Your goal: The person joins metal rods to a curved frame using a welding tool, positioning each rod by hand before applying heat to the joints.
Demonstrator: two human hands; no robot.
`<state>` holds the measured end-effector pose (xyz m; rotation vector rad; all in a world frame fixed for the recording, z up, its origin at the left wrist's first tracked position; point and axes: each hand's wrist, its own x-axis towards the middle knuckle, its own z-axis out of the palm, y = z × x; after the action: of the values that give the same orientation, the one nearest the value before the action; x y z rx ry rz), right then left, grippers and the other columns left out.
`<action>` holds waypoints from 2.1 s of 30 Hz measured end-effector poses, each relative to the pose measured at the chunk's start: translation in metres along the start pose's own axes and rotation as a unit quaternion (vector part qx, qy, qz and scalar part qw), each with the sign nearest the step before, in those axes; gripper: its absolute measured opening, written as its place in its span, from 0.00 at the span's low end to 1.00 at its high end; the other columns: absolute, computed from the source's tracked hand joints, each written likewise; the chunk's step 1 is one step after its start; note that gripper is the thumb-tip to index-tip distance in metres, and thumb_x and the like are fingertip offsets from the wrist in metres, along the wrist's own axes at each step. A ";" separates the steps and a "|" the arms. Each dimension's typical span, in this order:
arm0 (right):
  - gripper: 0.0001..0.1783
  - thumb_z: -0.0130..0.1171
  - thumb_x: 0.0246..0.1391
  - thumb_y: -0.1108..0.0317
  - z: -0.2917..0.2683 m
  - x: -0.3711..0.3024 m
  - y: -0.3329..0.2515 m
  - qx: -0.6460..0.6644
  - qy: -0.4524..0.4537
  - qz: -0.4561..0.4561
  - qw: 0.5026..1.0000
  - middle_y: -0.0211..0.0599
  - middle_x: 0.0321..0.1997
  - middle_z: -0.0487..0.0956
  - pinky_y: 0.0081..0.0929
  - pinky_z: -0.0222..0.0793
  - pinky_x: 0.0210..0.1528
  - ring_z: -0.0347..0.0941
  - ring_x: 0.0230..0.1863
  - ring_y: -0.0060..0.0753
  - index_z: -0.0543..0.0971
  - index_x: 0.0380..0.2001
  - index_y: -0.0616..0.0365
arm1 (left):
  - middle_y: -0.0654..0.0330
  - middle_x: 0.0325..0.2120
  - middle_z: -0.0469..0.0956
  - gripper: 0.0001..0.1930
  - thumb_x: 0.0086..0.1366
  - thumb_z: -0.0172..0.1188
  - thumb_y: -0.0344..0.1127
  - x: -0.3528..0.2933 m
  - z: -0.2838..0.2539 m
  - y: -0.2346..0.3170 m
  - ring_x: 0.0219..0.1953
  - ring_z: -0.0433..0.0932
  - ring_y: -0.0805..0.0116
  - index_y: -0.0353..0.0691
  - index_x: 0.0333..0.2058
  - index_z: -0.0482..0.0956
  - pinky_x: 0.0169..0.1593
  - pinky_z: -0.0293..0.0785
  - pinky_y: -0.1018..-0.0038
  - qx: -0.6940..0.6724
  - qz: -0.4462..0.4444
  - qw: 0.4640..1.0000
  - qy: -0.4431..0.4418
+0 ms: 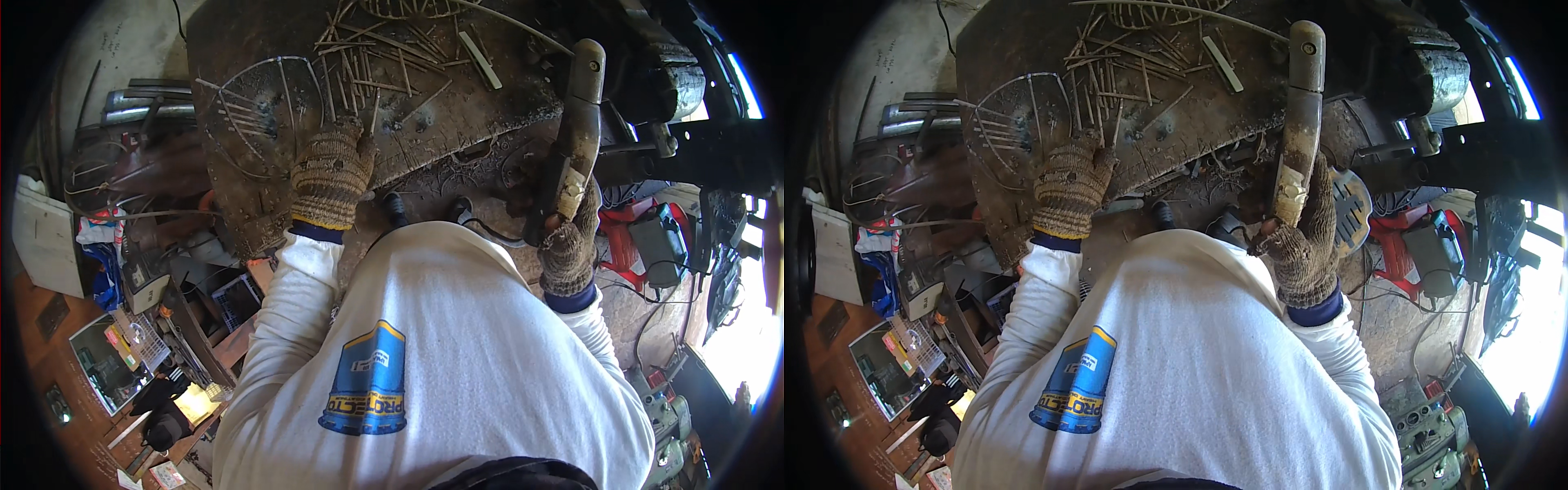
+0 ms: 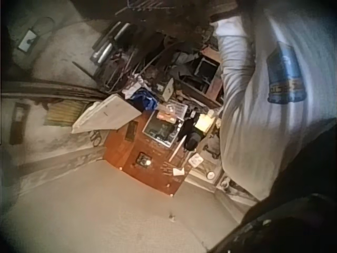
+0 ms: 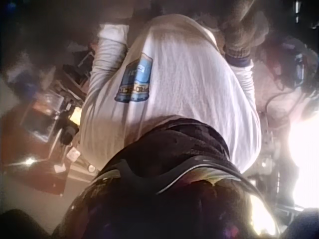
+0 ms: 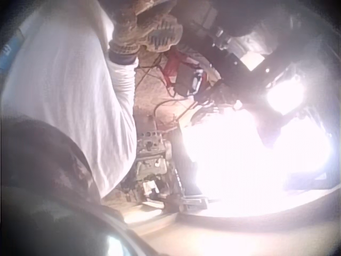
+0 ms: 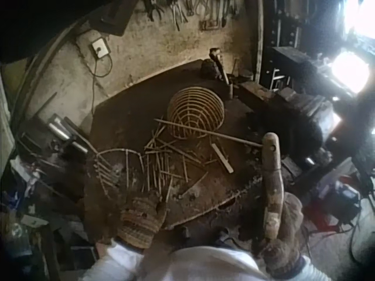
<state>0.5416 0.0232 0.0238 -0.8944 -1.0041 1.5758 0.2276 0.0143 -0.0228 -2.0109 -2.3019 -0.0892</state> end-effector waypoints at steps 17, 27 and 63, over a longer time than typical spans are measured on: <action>0.57 0.78 0.43 0.55 -0.009 0.002 0.019 0.086 -0.017 0.001 0.996 0.45 0.56 0.74 0.30 0.80 0.44 0.79 0.46 0.35 0.54 0.70 0.61 | 0.55 0.41 0.82 0.19 0.64 0.60 0.51 -0.012 0.001 0.009 0.42 0.81 0.54 0.46 0.46 0.81 0.47 0.78 0.59 0.053 0.072 0.995 0.039; 0.66 0.77 0.40 0.45 -0.004 -0.003 0.017 -0.022 0.016 0.032 0.999 0.42 0.68 0.63 0.36 0.52 0.71 0.59 0.68 0.37 0.51 0.72 0.63 | 0.52 0.39 0.81 0.18 0.67 0.56 0.44 -0.020 -0.006 0.003 0.39 0.80 0.54 0.46 0.53 0.76 0.42 0.77 0.55 0.443 0.166 0.852 0.223; 0.36 0.62 0.56 0.39 0.022 0.002 -0.006 -0.241 0.112 -0.150 0.952 0.29 0.38 0.80 0.25 0.72 0.36 0.75 0.35 0.23 0.78 0.48 0.66 | 0.60 0.34 0.82 0.08 0.65 0.62 0.41 0.118 0.007 -0.021 0.36 0.81 0.63 0.46 0.39 0.80 0.37 0.80 0.62 -0.474 -0.023 0.865 0.165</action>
<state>0.5237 0.0220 0.0371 -1.1589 -1.3154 0.9617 0.1906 0.1288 -0.0176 -1.9743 -2.2480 -1.7113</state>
